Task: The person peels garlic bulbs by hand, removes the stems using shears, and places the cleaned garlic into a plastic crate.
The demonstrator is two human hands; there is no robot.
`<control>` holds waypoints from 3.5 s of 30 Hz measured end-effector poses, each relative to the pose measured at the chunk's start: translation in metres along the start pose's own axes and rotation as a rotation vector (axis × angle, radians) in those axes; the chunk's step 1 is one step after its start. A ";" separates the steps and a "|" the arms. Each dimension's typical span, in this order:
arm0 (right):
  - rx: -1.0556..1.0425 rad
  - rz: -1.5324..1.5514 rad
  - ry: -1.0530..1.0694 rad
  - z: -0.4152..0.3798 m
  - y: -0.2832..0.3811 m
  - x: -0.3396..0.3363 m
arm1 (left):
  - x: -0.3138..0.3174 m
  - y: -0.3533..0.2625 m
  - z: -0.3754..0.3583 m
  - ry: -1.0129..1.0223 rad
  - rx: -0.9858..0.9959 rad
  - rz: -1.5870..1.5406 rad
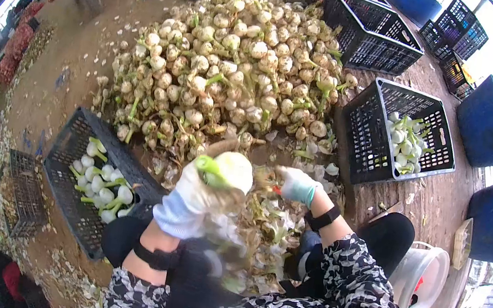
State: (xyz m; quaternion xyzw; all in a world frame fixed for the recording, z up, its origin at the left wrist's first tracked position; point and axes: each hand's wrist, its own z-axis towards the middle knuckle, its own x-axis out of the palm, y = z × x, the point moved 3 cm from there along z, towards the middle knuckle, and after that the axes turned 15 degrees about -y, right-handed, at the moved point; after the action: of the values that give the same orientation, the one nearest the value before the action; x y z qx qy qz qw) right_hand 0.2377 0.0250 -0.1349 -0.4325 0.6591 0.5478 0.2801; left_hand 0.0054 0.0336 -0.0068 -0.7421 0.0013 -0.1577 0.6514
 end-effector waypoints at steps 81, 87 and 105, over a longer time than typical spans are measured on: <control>0.025 1.245 -0.538 -0.044 0.128 -0.062 | -0.020 0.027 0.000 -0.550 -0.440 -0.484; 0.183 0.945 0.046 -0.021 0.092 -0.018 | -0.028 0.005 0.003 -0.612 -0.455 -0.663; 0.203 0.307 -0.225 0.079 0.040 0.081 | -0.093 -0.092 -0.020 -1.490 0.581 1.079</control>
State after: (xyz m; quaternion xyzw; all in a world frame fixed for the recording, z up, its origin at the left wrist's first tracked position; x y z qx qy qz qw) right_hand 0.1564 0.0807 -0.2025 -0.2328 0.7338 0.5594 0.3072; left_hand -0.1062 0.0477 0.0627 -0.3611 -0.1108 0.6802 0.6282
